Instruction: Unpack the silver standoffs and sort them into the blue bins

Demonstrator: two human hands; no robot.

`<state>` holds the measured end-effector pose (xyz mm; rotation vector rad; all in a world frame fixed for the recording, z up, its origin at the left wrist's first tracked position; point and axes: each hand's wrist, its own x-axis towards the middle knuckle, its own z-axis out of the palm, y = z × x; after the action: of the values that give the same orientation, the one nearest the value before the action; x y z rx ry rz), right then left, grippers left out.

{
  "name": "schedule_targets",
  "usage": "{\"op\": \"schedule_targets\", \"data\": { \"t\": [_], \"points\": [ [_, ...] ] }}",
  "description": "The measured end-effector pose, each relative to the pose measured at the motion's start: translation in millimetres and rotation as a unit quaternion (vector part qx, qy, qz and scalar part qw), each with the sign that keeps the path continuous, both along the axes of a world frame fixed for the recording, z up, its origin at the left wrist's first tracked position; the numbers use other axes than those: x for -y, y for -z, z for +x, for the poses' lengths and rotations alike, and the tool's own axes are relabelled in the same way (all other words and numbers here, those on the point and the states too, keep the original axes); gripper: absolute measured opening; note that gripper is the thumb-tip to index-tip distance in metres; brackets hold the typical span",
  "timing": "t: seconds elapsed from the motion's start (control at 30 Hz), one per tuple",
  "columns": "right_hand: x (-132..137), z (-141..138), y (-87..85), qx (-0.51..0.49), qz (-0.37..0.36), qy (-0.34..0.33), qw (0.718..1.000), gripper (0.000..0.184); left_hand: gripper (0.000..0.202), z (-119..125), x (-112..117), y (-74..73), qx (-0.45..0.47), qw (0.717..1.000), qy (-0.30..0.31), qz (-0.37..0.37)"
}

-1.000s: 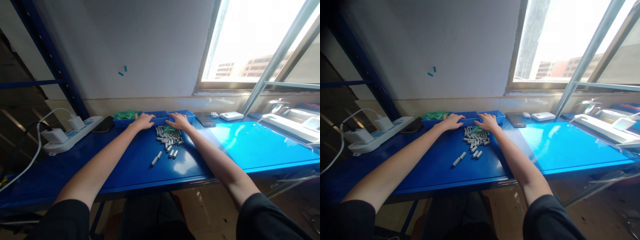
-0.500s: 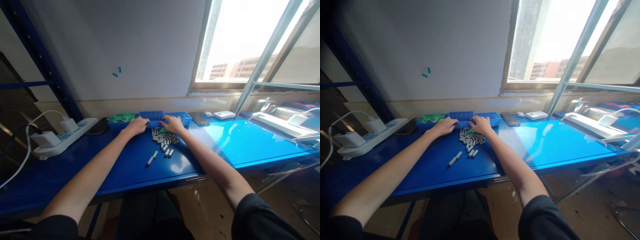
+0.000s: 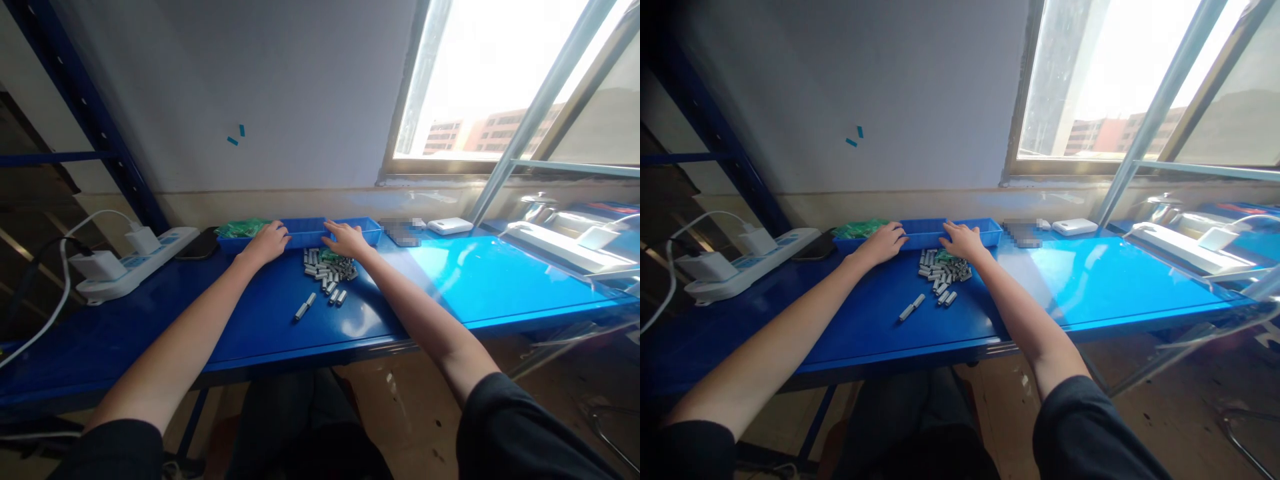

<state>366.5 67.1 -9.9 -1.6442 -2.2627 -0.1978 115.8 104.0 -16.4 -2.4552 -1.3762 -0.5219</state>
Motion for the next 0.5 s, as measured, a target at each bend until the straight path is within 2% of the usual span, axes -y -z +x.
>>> {"op": "schedule_targets", "data": {
  "t": [0.13, 0.23, 0.37, 0.5],
  "points": [
    [1, 0, -1.0, -0.014, -0.006, -0.003, 1.0, 0.052, 0.035, -7, -7, -0.9, -0.009, 1.0, 0.027, -0.01],
    [0, 0, 0.3, -0.015, -0.006, 0.002, 1.0, 0.05, 0.035, -9, -12, 2.2, 0.003, 1.0, 0.023, -0.019],
    [-4, 1, 1.2, -0.01, -0.01, 0.027, 1.0, 0.05, 0.038, -1, -10, 4.1, 0.018, 0.999, -0.009, -0.033],
    [-4, 2, -0.1, -0.008, -0.005, 0.035, 0.999, 0.05, 0.04, 6, -5, -0.8, 0.006, 0.997, -0.041, -0.064]
  ]
}}
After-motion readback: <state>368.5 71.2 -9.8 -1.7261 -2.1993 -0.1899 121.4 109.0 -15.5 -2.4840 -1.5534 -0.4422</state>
